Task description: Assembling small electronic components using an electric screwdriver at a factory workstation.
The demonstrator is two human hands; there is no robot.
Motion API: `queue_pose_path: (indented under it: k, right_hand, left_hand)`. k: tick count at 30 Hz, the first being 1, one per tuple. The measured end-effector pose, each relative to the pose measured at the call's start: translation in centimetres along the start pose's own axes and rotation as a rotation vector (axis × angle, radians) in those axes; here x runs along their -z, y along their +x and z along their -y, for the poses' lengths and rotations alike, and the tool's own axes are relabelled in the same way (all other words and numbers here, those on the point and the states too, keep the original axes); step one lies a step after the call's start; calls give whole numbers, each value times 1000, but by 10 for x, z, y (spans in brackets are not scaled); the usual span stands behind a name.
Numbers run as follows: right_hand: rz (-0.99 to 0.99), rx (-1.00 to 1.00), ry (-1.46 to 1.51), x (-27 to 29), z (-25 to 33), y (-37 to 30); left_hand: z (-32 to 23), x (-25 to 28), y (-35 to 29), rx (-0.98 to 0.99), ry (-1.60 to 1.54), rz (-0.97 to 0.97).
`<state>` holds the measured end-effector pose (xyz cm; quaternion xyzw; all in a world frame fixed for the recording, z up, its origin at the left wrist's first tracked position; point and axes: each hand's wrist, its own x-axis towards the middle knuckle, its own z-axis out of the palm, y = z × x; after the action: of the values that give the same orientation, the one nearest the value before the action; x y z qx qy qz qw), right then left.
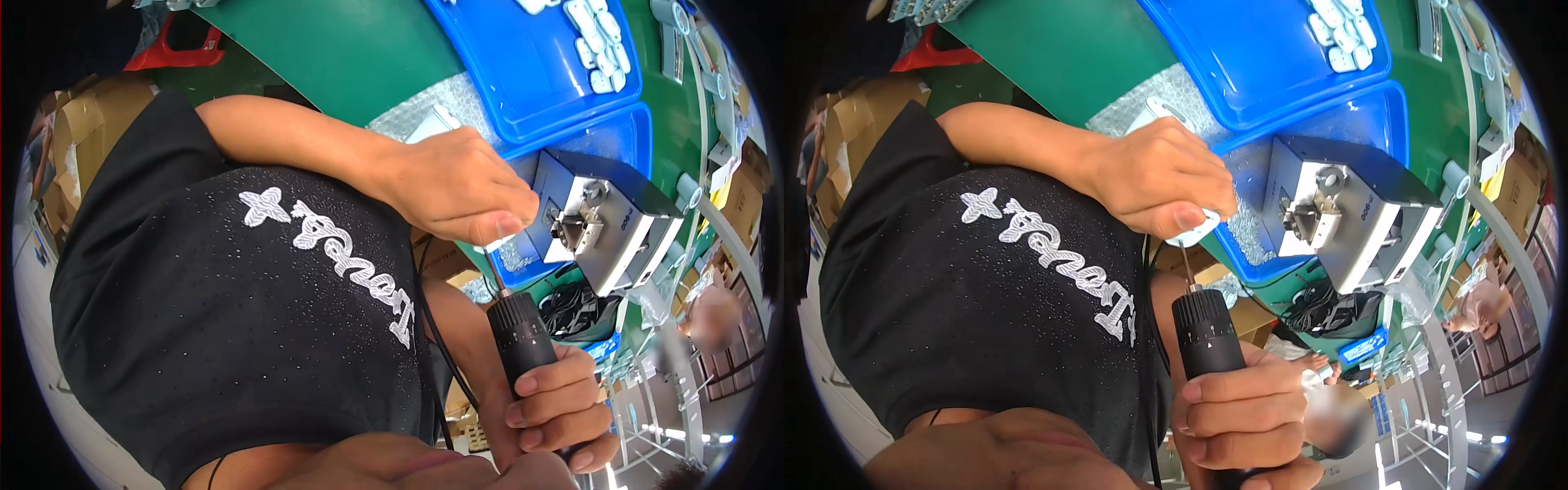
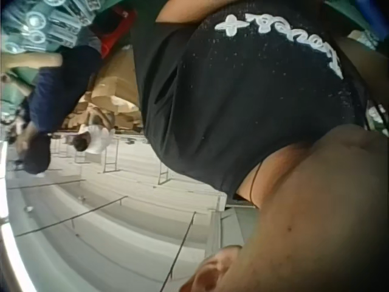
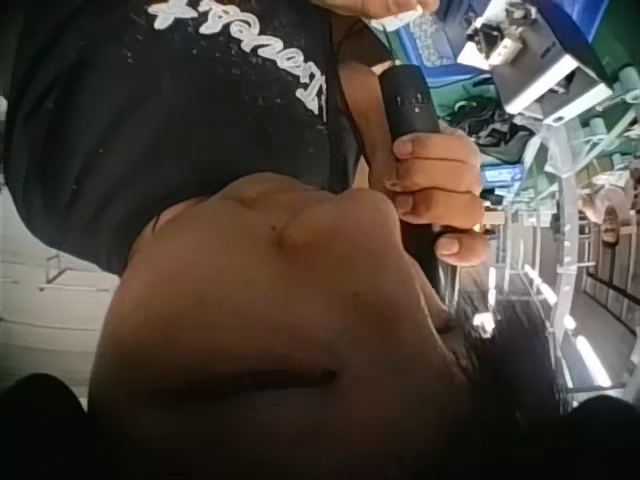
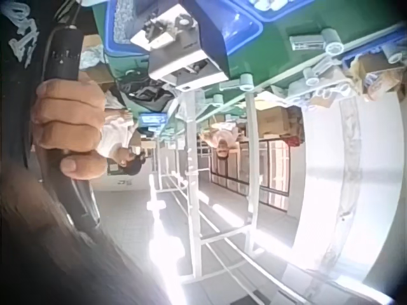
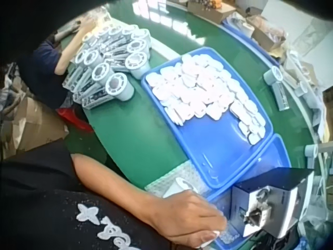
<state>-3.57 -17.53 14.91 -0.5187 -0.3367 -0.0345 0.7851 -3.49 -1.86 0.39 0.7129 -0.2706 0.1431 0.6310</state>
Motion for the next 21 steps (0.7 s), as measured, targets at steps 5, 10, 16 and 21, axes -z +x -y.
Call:
queue_pose_path:
  k: [5, 10, 16, 21]
  right_hand:
    - [58, 61, -42, 1, -2, -5]
    - [161, 26, -73, -3, 0, 2]
    - [39, -11, 42, 8, -2, 22]
    - [-314, -225, 0, -3, -67, 54]
  left_hand:
    - [-4, -3, -1, 20, -3, -34]
    - [-11, 7, 0, 52, 1, -16]
    - [-18, 62, 49, -104, 444, 201]
    - [63, 138, 165, -308, 932, 193]
